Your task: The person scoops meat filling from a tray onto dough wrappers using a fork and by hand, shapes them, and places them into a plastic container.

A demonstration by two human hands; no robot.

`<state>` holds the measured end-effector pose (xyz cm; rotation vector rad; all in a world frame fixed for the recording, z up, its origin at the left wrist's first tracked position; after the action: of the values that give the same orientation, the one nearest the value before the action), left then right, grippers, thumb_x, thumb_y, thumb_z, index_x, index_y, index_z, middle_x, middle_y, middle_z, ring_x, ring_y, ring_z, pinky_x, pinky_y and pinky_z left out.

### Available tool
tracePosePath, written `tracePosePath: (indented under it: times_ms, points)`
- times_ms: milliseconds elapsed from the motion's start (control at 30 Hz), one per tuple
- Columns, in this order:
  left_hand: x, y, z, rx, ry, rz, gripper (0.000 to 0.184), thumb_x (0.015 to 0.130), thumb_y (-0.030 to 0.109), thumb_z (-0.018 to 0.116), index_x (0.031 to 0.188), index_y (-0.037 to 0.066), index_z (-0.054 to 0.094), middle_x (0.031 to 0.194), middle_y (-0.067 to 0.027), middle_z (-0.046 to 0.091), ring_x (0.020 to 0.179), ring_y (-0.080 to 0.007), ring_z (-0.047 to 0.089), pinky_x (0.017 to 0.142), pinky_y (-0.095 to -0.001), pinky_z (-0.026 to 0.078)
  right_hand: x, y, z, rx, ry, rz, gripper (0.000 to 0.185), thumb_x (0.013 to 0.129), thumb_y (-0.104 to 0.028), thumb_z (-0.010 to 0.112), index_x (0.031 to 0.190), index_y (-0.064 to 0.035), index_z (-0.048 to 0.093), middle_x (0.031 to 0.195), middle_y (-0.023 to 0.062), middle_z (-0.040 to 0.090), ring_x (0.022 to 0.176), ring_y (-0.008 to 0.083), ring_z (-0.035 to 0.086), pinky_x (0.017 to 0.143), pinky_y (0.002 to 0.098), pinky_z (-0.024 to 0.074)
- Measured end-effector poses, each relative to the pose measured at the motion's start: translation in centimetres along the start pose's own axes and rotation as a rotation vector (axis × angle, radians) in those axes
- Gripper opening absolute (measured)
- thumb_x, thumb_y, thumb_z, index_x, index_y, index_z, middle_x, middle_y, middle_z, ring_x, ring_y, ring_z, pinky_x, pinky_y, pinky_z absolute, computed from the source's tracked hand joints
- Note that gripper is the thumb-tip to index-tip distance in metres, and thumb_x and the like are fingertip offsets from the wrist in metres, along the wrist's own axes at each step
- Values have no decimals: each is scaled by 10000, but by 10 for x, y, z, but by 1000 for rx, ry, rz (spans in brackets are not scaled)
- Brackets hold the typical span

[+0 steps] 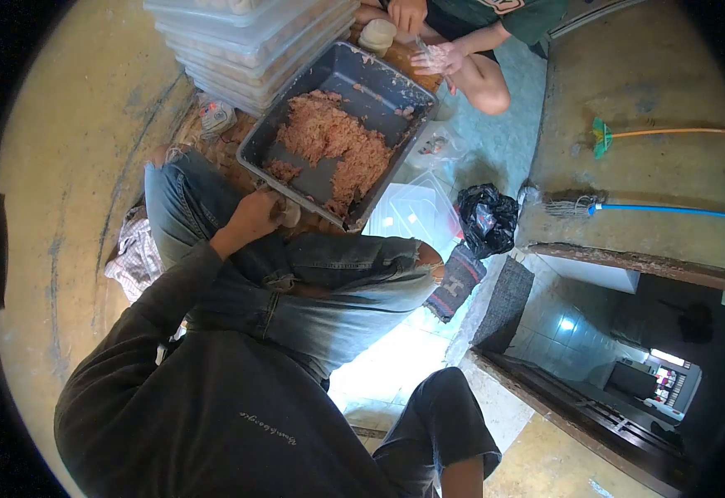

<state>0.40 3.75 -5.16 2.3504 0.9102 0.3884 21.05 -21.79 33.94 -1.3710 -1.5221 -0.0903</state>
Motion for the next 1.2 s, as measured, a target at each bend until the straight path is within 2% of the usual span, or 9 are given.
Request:
tracePosePath:
  times_ms: [300, 500, 567, 667, 833, 900, 967, 1067, 1200]
  points:
    - [-2, 1, -43, -795, -272, -164, 312, 867, 15, 726, 1179, 13, 733, 969, -80, 741, 871, -181, 703, 798, -340, 554, 3, -3, 2, -32, 19, -17, 459, 1043, -357, 510, 1331, -22, 635, 1221, 129, 655, 1101, 262, 606, 879, 389, 518]
    - [2, -11, -88, -1416, -242, -228, 345, 943, 53, 626, 1268, -42, 695, 1244, -144, 716, 1126, -239, 694, 1025, -335, 525, -8, 0, -11, -56, 171, -98, 472, 1056, -373, 489, 1337, -22, 634, 1244, 125, 653, 1124, 250, 602, 885, 381, 517]
    - [4, -21, -94, -1608, -183, -204, 371, 963, 68, 608, 1314, -43, 659, 1278, -149, 699, 1157, -246, 684, 1043, -351, 521, -47, 41, -1, -142, 269, 170, 477, 1060, -378, 482, 1339, -23, 633, 1252, 123, 652, 1132, 246, 600, 887, 378, 516]
    - [-1, -28, -97, -1938, -8, -303, 441, 997, 90, 581, 1421, -33, 566, 1352, -153, 658, 1215, -247, 659, 1075, -361, 511, -229, 170, 37, -334, 176, 1278, 525, 1072, -409, 469, 1372, -3, 614, 1261, 134, 644, 1150, 246, 587, 884, 376, 514]
    - [-21, -22, -90, -1989, 175, -575, 561, 1031, 121, 566, 1554, -2, 404, 1432, -140, 601, 1277, -225, 623, 1108, -333, 493, -284, 153, 105, -616, -133, 1229, 651, 1071, -360, 568, 1539, 61, 399, 1511, 302, 466, 1311, 419, 546, 1101, 477, 440]
    - [-26, -17, -88, -1940, 212, -630, 569, 1032, 135, 575, 1560, 7, 404, 1431, -129, 604, 1274, -225, 628, 1093, -313, 507, -204, 133, 107, -563, 23, 1060, 560, 1014, -215, 662, 1470, 58, 485, 1396, 277, 558, 1241, 417, 593, 1066, 500, 449]
    - [-37, -25, -59, -1962, 193, -645, 529, 1030, 151, 589, 1522, 8, 455, 1442, -130, 595, 1272, -228, 631, 1060, -317, 529, -113, 124, 138, -743, -161, 629, 374, 967, -164, 697, 1301, 0, 659, 1265, 235, 652, 1221, 405, 608, 1044, 471, 469]
    - [-53, -16, -37, -2346, -89, -431, 404, 1040, 174, 599, 1403, 1, 552, 1408, -162, 621, 1244, -240, 648, 1063, -315, 528, -69, 173, 200, -668, -521, 600, 186, 921, -187, 723, 1015, -34, 771, 1052, 172, 728, 1087, 382, 660, 916, 482, 496]
    - [-43, 18, -44, -1850, -132, -603, 269, 1028, 163, 632, 1242, 0, 635, 1222, -179, 717, 1058, -245, 726, 754, -279, 582, -70, 245, 288, -919, -953, 407, 218, 915, -267, 702, 902, -68, 790, 944, 137, 761, 978, 337, 706, 865, 468, 492]
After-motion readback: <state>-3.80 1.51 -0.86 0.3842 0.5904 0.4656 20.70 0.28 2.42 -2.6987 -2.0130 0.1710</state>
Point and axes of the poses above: each hand's wrist, its own x-axis towards the middle knuckle, its own z-axis out of the palm, y = z × x, the point moved 5 cm from there along x, towards the middle knuckle
